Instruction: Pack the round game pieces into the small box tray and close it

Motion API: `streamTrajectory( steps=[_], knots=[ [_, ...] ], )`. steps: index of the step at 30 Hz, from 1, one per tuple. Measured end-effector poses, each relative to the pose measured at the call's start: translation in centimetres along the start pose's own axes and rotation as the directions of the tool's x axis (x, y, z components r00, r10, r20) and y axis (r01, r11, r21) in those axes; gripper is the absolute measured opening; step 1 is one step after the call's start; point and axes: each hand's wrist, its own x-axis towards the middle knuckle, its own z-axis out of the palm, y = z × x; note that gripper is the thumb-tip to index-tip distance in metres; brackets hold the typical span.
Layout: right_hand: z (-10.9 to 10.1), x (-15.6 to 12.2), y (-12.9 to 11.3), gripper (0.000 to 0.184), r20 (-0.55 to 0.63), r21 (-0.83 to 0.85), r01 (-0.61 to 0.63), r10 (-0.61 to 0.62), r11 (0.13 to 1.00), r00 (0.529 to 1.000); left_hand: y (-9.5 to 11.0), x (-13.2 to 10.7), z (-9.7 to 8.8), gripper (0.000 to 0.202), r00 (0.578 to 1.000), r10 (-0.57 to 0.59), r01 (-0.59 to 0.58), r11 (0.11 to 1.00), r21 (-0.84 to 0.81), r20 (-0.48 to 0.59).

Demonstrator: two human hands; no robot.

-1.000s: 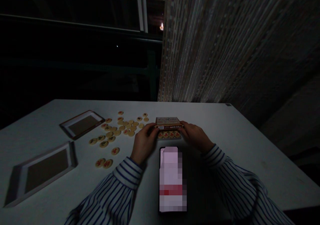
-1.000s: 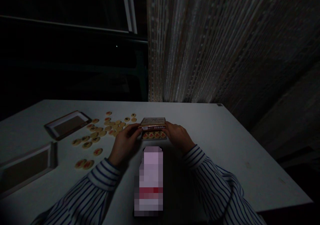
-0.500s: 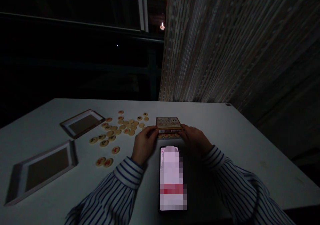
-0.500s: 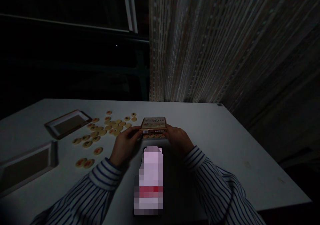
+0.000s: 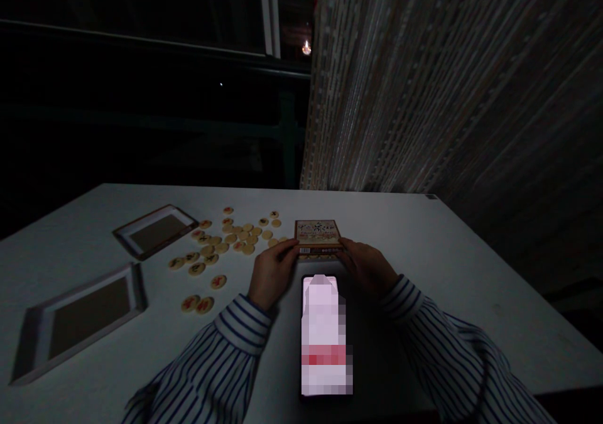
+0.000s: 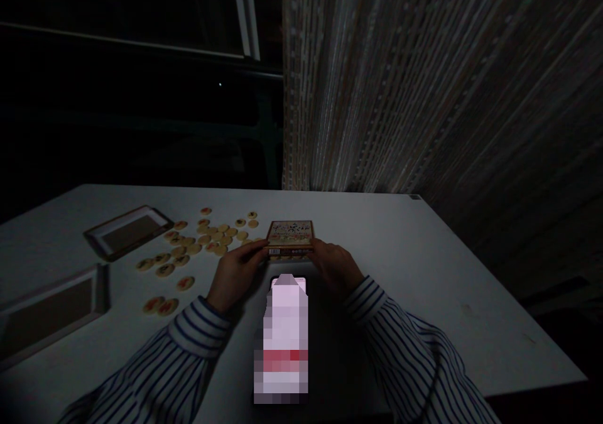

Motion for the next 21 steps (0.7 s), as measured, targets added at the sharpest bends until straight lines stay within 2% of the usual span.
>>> streamTrajectory(
  steps=[8,21],
  knots=[
    [0.43,-0.37,0.07,0.035,-0.029,0.002,0.031,-0.031,1.000,0.999,0.10,-0.22,-0.13,0.030,0.999,0.016,-0.018,0.998,0.056,0.043],
    [0.55,-0.63,-0.06,0.032,0.037,-0.025,0.013,-0.012,1.000,0.999,-0.77,-0.30,0.16,0.027,0.993,0.095,-0.104,0.984,0.146,0.067]
  ],
)
